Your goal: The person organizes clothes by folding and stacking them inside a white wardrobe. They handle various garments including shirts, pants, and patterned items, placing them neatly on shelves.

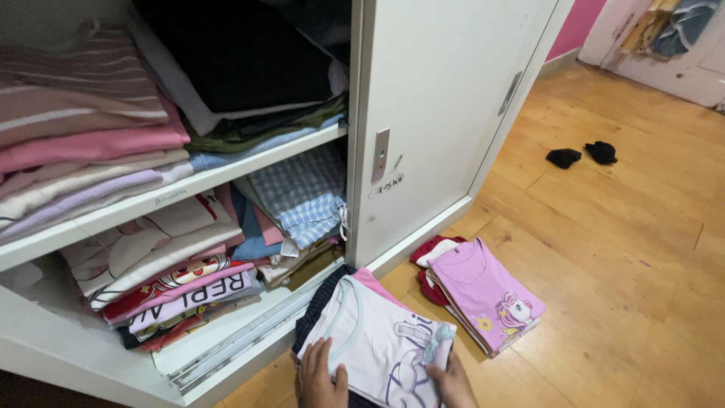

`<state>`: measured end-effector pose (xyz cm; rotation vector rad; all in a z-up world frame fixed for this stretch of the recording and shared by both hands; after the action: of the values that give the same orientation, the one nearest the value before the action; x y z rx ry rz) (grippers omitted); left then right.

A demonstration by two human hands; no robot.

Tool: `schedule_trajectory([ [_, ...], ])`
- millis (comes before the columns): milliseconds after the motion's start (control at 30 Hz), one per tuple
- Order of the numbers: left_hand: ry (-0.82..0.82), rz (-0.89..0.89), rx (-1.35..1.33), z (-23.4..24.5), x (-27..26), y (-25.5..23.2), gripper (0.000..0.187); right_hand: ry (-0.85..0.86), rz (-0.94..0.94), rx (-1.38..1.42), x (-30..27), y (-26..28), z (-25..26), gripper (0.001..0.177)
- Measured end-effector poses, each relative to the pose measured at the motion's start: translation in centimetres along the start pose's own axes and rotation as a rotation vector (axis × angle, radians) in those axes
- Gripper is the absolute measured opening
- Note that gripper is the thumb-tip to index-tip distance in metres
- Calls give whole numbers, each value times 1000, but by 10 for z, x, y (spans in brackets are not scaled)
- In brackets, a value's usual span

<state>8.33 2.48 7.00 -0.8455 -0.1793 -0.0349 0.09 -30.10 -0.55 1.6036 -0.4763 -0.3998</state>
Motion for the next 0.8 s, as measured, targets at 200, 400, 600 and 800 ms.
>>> schedule_trajectory([
  [200, -97, -72, -73, 39, 12, -9, 57, -167, -66, 75, 21, 134, 76, 45],
  [400, -30, 102, -58, 25, 9, -6, 48, -145, 41, 111, 58, 235, 96, 35],
  [600, -53, -39, -209, -9, -3, -3, 30, -196, 236, 322, 111, 264, 100, 48],
  [800, -50, 57, -191, -36, 4, 26, 29, -208, 338, 499, 143, 207, 147, 56],
])
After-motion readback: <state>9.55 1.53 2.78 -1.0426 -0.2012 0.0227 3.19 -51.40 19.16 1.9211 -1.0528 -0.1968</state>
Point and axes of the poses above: each hand's wrist, its own x-axis towards the middle knuckle, its own z-axis out of the back of the hand, y = z × x, the point moved 8 cm from there along x, towards the middle knuckle, and after that the axes turned 12 degrees about z, right-handed, at the moved point
